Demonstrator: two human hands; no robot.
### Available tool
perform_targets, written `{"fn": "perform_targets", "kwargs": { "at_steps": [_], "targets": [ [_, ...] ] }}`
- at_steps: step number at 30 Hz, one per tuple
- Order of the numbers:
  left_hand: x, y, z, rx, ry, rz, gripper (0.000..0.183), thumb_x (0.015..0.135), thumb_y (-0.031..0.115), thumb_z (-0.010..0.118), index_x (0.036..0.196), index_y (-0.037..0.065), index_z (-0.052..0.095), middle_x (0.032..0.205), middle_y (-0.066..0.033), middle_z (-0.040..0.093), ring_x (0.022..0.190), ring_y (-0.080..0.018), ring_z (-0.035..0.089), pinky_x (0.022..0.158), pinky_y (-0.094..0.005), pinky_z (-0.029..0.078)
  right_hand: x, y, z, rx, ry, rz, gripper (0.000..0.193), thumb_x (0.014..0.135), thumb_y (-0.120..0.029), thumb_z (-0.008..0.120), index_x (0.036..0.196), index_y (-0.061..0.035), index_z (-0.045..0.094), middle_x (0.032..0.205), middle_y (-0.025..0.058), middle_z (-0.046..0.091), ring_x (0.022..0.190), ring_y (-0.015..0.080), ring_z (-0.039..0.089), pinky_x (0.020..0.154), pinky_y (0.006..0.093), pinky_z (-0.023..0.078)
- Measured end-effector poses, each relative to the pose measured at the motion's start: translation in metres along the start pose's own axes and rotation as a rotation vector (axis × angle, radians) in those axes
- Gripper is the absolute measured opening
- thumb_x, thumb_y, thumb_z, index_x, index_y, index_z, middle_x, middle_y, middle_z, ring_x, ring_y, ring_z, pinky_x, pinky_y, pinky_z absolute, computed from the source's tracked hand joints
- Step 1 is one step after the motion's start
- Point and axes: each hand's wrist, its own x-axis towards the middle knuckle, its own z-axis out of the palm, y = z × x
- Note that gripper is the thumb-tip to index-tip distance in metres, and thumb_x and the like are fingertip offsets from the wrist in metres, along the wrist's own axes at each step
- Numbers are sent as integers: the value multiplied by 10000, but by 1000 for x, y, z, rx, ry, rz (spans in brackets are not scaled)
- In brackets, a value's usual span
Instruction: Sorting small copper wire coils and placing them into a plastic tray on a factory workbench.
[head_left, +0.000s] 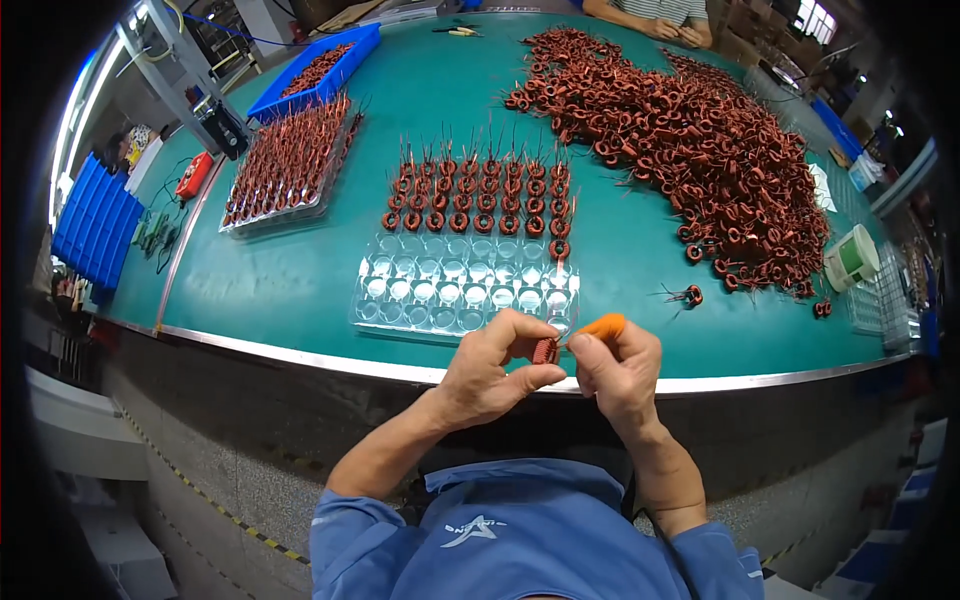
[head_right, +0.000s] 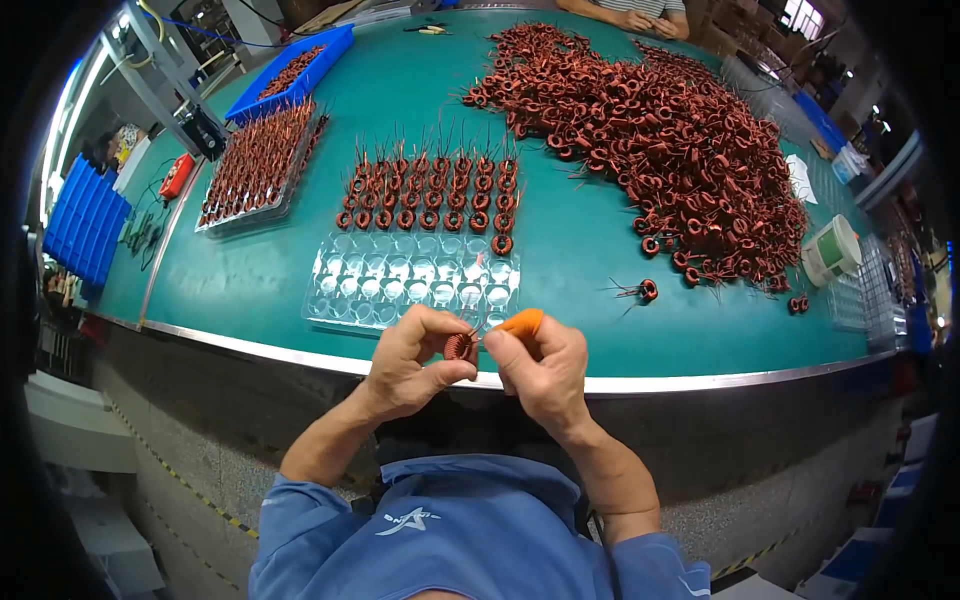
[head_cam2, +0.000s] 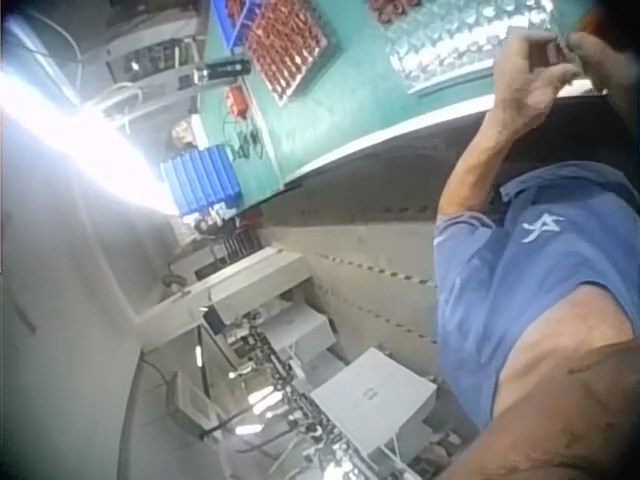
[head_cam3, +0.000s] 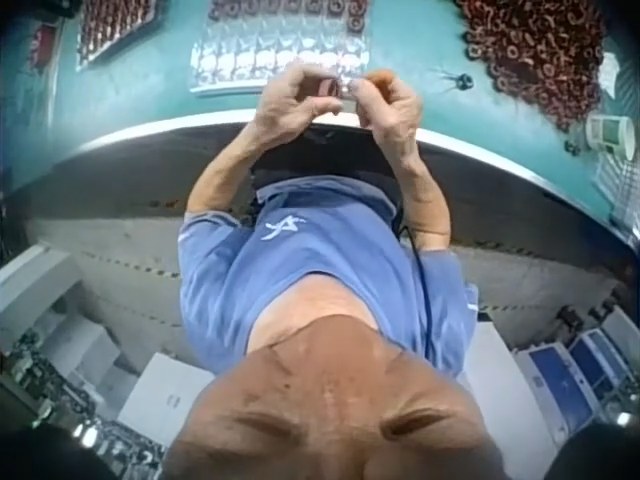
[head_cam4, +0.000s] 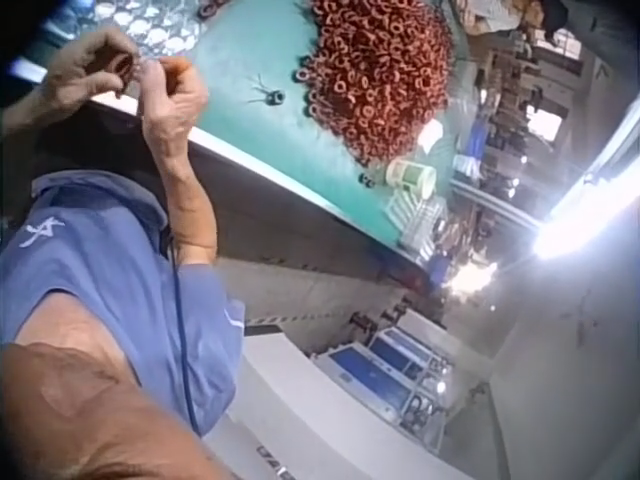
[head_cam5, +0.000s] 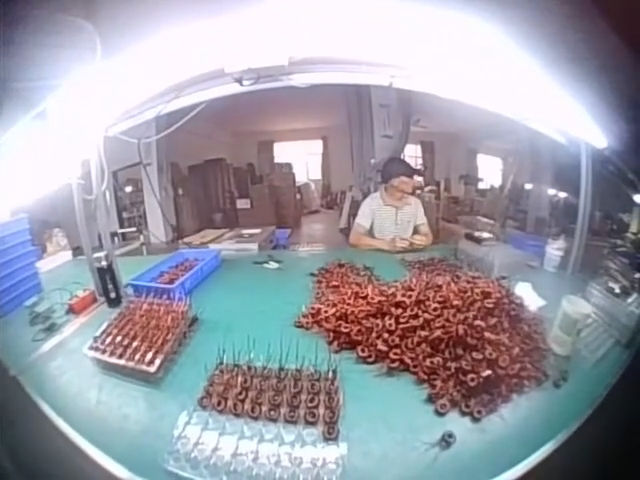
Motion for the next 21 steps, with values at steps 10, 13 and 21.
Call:
{"fn": "perform_targets", "kwargs": {
  "at_steps": [10, 13, 21],
  "targets": [
    [-3, -5, 5, -471, 66, -168, 379, 975, 102, 426, 1328, -5, 338, 948, -89, 536, 817, -147, 556, 773, -277, 470, 17, 9, -4, -107, -108, 59, 217, 865, -199, 687, 886, 4, 614, 689, 31, 625, 496, 39, 489, 434, 185, 370],
    [-6, -9, 0, -325, 26, -256, 399, 961, 150, 499, 1305, -14, 380, 974, -87, 552, 821, -154, 573, 754, -291, 488, 19, 13, 3, -92, -66, 58, 262, 847, -215, 712, 951, 5, 615, 702, 23, 629, 557, 43, 516, 487, 183, 403],
    [-9, -14, 20, -634, 223, -263, 210, 984, 141, 438, 1103, -20, 499, 745, -49, 527, 642, -111, 523, 604, -241, 453, 21, 19, 7, -48, 8, 72, 267, 847, -179, 711, 1007, 10, 610, 719, 15, 614, 603, 51, 529, 531, 182, 422]
  ]
}}
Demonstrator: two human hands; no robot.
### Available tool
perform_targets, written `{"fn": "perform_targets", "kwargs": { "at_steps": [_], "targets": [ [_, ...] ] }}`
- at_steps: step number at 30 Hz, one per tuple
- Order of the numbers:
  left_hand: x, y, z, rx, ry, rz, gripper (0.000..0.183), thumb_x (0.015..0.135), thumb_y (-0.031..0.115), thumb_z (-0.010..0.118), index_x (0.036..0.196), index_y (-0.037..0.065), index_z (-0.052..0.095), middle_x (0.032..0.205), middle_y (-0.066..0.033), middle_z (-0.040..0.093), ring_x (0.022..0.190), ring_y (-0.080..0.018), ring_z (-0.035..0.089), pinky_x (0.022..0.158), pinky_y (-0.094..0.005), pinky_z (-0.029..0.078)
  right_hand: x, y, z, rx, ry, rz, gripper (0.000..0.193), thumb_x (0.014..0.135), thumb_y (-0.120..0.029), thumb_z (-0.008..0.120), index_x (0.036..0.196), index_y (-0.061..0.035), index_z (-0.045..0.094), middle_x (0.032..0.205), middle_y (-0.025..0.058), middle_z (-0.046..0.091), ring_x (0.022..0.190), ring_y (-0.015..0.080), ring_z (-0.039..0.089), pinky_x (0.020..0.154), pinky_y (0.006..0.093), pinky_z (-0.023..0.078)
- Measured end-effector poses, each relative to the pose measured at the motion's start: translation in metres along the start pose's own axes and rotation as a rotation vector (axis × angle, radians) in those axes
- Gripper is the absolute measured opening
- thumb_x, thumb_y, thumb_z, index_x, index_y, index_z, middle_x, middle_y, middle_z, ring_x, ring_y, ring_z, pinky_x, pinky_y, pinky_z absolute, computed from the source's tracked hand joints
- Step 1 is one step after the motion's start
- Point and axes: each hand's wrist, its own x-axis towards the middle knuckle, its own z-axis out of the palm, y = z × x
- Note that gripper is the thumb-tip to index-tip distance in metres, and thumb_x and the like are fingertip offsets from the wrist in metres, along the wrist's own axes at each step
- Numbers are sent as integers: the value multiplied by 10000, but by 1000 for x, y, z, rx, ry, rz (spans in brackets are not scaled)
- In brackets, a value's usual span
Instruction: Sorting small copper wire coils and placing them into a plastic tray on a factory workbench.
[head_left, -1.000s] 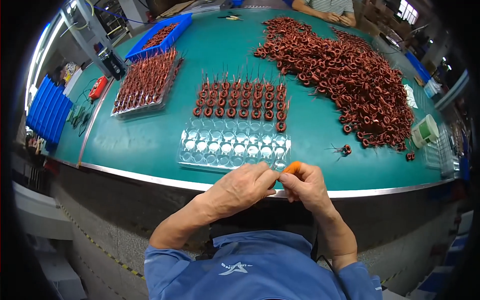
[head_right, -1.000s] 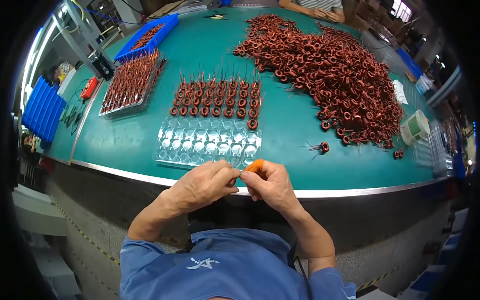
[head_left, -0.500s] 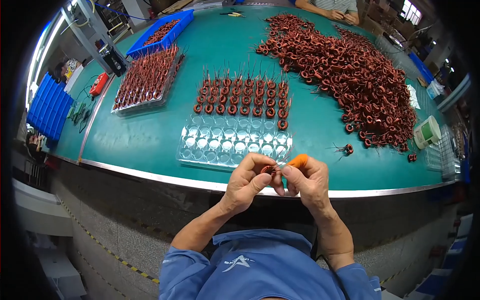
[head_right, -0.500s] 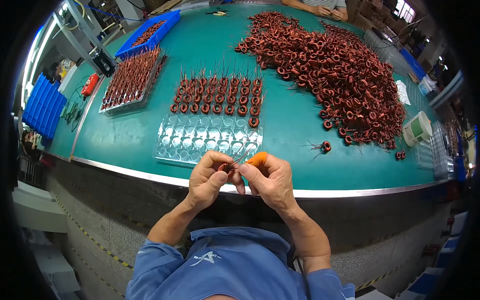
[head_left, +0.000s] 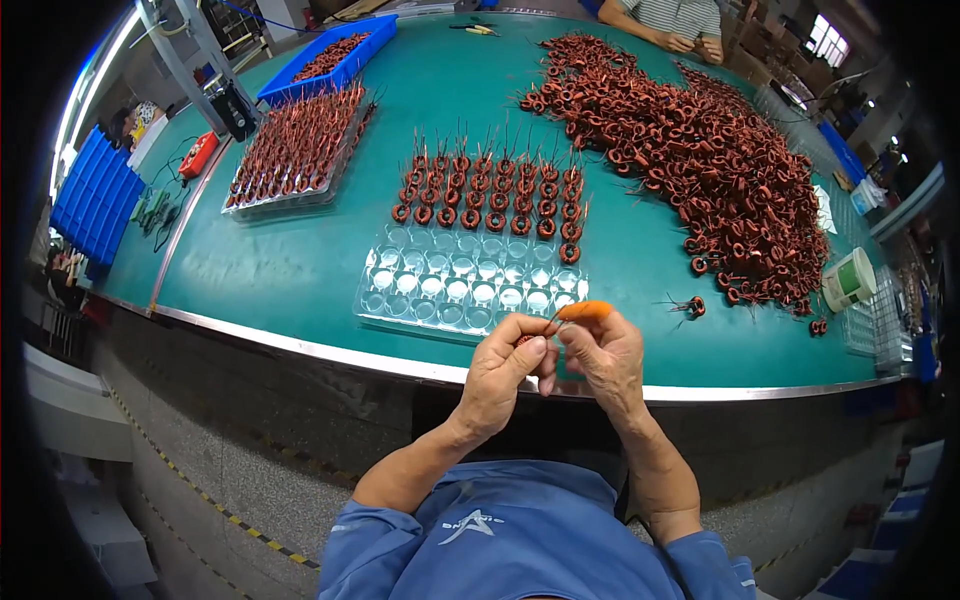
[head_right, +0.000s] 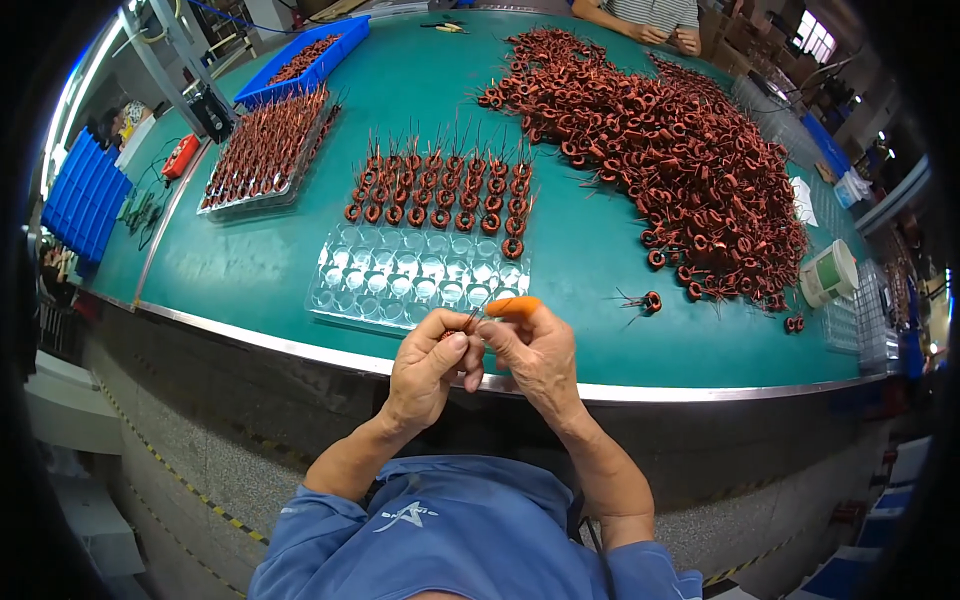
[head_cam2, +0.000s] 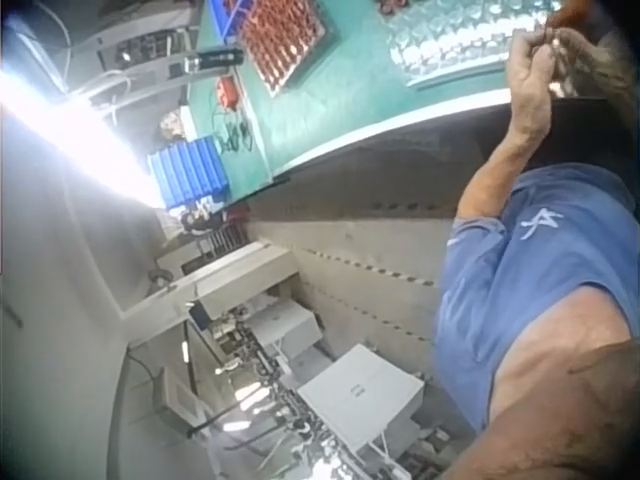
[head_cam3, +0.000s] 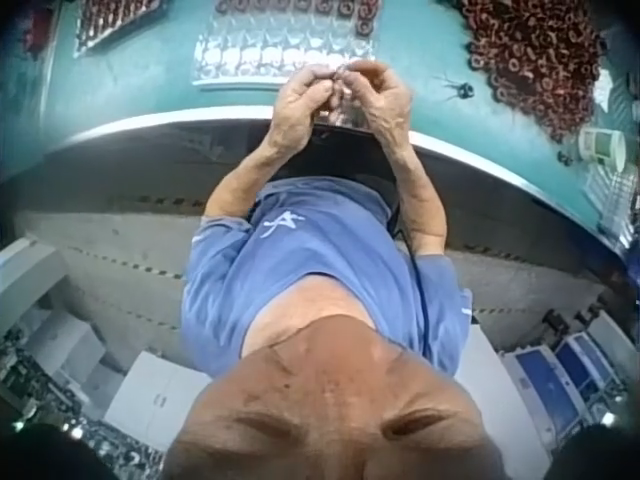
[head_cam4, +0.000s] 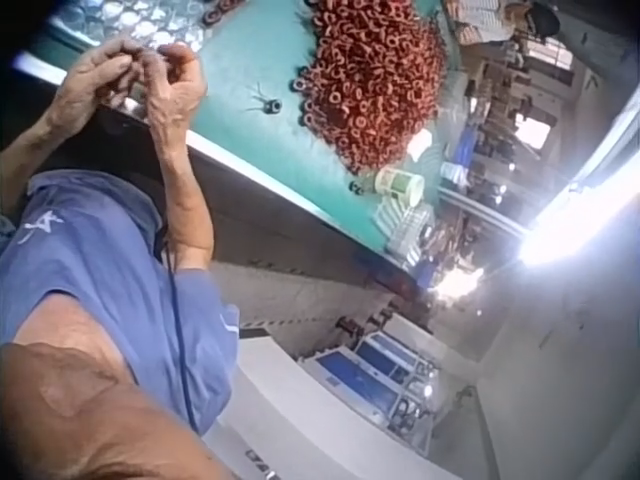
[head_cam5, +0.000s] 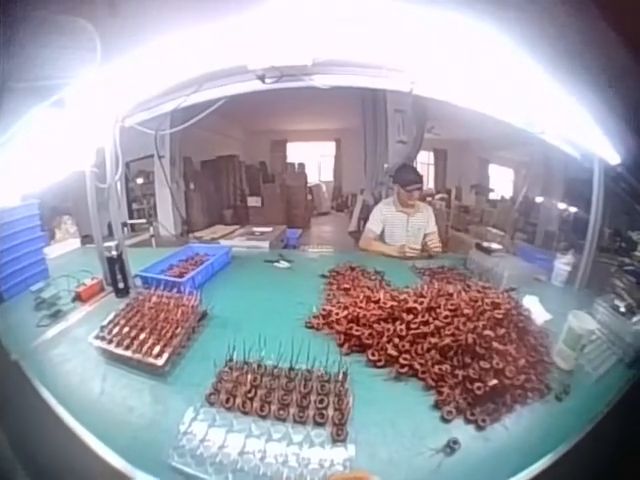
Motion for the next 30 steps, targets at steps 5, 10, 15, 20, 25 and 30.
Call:
{"fn": "perform_targets", "kwargs": {
  "at_steps": [5, 10, 15, 20, 25, 30],
  "targets": [
    [-2, -2, -9, 117, 6, 68, 227, 973, 148, 462, 1130, -16, 477, 767, -70, 520, 652, -134, 522, 600, -264, 462, -13, 0, -4, -32, 133, -173, 258, 867, -158, 687, 1035, 19, 603, 761, 52, 646, 579, 68, 557, 512, 190, 446],
    [-4, -2, -5, 261, 6, 68, 218, 998, 147, 420, 1124, -26, 455, 761, -47, 522, 659, -101, 520, 623, -239, 461, -10, -1, 0, -154, -7, -280, 289, 867, -112, 678, 1107, 11, 575, 803, 54, 651, 613, 87, 600, 522, 176, 438],
    [-5, -2, -6, 246, -16, 54, 228, 1001, 156, 413, 1155, -12, 430, 803, -49, 524, 679, -92, 520, 634, -229, 461, -8, 0, 1, -353, -43, -372, 252, 827, -101, 715, 1031, 2, 609, 800, 54, 661, 644, 100, 627, 565, 219, 486],
    [-9, -2, -12, 99, -26, -6, 284, 984, 159, 443, 1216, 7, 381, 863, -79, 544, 720, -123, 543, 669, -256, 475, -8, -4, 6, -315, -43, -263, 154, 836, -90, 701, 912, 15, 618, 770, 60, 664, 661, 99, 639, 579, 238, 501],
    [-11, -4, -14, 275, 0, 88, 261, 955, 76, 486, 1178, -6, 377, 925, -107, 595, 740, -114, 578, 631, -245, 484, -4, -10, 13, -72, -8, -91, 134, 853, -84, 681, 908, 21, 619, 704, 53, 656, 623, 97, 619, 563, 225, 490],
    [-3, 0, -20, 639, 87, 316, 418, 932, 119, 551, 1263, -3, 326, 932, -146, 600, 793, -214, 626, 748, -316, 505, 14, -28, 7, -243, -94, -128, 129, 867, -89, 656, 917, 30, 644, 707, 60, 654, 618, 84, 612, 526, 211, 463]
  ]
}}
